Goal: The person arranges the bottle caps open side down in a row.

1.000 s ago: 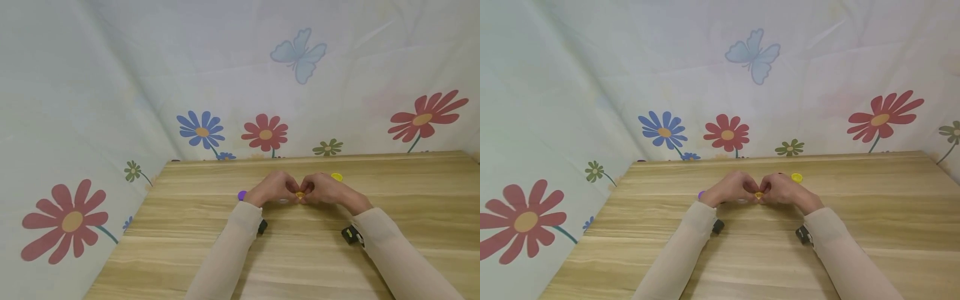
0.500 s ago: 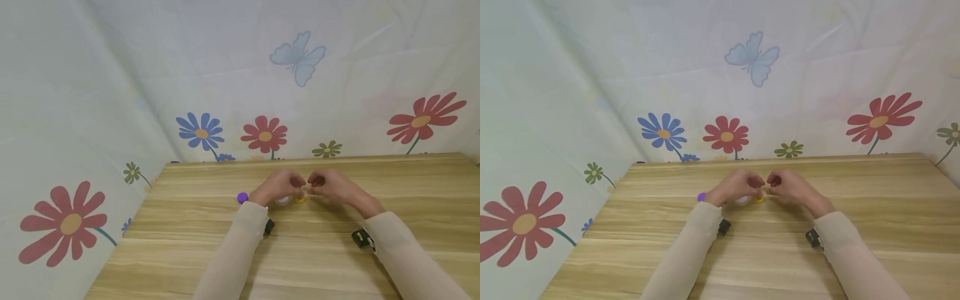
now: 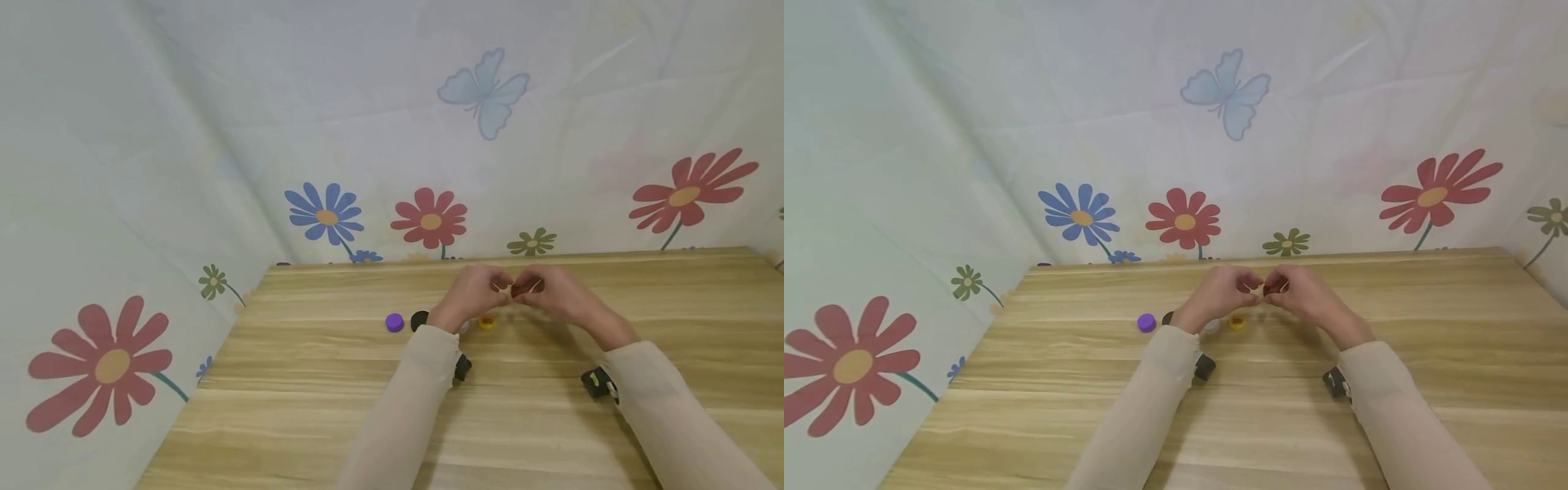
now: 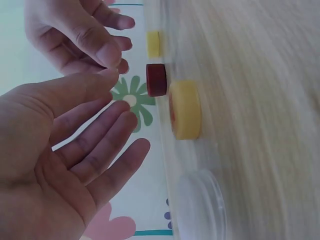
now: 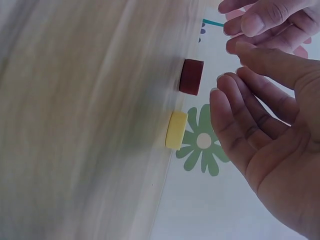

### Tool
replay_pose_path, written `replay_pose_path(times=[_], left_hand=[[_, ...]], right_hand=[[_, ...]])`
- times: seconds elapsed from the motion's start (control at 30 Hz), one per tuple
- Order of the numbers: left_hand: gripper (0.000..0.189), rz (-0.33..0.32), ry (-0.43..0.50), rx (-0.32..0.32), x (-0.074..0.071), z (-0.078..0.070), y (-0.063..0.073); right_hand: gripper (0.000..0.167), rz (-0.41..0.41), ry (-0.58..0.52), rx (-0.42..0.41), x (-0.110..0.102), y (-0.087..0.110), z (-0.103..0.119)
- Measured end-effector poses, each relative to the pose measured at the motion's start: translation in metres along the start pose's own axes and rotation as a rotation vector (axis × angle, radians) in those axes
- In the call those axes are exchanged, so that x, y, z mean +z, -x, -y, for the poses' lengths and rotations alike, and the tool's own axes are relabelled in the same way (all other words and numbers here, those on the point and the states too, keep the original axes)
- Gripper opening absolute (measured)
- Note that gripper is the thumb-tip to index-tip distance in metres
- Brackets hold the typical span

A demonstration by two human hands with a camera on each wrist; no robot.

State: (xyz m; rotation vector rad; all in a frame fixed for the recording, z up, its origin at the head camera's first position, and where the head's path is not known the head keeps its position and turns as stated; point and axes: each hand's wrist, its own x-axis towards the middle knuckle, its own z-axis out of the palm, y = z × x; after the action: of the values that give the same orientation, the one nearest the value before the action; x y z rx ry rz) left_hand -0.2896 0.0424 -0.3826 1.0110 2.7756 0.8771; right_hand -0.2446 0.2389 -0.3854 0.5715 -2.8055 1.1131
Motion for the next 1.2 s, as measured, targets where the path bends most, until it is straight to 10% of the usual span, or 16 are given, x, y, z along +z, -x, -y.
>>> replay_pose_path(times=[1.2], left_hand=[[0.035, 0.077, 0.136, -0.053, 0.015, 0.004, -0.005]], right_hand=[[0.040, 0.003, 0.115, -0.004, 0.006, -0.002, -0.009]])
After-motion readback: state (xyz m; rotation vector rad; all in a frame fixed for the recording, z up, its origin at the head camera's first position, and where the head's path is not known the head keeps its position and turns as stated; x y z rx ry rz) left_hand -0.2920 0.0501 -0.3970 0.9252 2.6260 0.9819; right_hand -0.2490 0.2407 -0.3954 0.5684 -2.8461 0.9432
